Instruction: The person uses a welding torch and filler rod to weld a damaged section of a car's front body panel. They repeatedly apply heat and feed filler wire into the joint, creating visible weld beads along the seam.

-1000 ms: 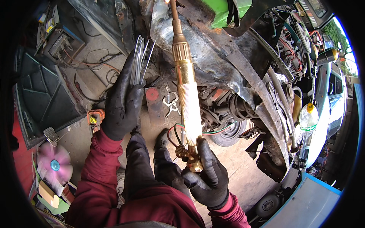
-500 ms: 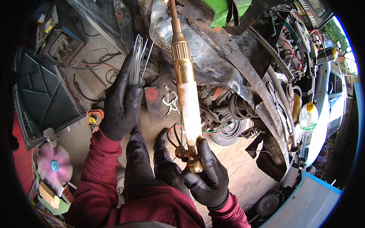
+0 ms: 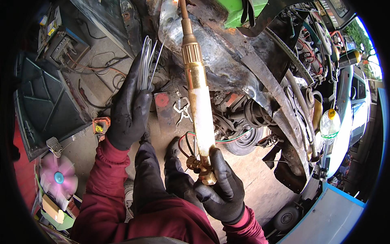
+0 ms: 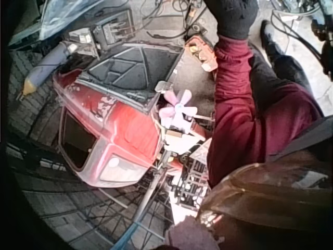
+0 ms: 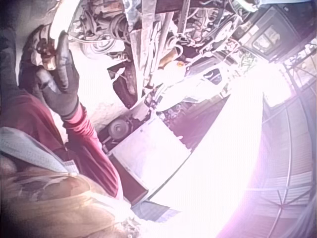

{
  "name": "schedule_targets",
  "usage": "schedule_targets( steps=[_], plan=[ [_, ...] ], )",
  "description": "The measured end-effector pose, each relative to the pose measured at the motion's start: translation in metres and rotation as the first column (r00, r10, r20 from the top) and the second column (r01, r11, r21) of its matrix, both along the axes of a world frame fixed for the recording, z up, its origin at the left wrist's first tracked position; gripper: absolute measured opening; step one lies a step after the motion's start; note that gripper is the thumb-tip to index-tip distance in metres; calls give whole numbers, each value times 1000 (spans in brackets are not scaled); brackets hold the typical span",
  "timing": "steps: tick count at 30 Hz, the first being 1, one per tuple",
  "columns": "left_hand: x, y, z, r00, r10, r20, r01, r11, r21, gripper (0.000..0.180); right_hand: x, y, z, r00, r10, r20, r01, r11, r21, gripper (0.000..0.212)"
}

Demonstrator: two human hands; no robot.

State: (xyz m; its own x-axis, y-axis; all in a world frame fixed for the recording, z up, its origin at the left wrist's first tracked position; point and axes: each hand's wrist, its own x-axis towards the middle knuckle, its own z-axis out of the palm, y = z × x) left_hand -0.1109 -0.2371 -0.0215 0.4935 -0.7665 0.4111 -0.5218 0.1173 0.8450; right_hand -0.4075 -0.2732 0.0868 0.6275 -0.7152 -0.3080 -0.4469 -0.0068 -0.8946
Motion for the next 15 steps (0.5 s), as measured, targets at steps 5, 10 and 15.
schedule_targets(
  steps=[5, 10, 15],
  plan=[
    [-1, -3, -1, 1000, 12, 15, -11, 999, -43, 64, 1, 1, 1, 999, 27, -30, -29, 997, -69, 86],
    [-1, -4, 1, 999, 33, 19, -33, 999, -31, 64, -1, 0, 2, 997, 44, -66, -50, 995, -91, 89],
    [-1, 0, 6, 1000, -4, -8, 4, 998, 69, 61, 1, 0, 3, 992, 94, -85, -107, 983, -153, 88]
  ],
)
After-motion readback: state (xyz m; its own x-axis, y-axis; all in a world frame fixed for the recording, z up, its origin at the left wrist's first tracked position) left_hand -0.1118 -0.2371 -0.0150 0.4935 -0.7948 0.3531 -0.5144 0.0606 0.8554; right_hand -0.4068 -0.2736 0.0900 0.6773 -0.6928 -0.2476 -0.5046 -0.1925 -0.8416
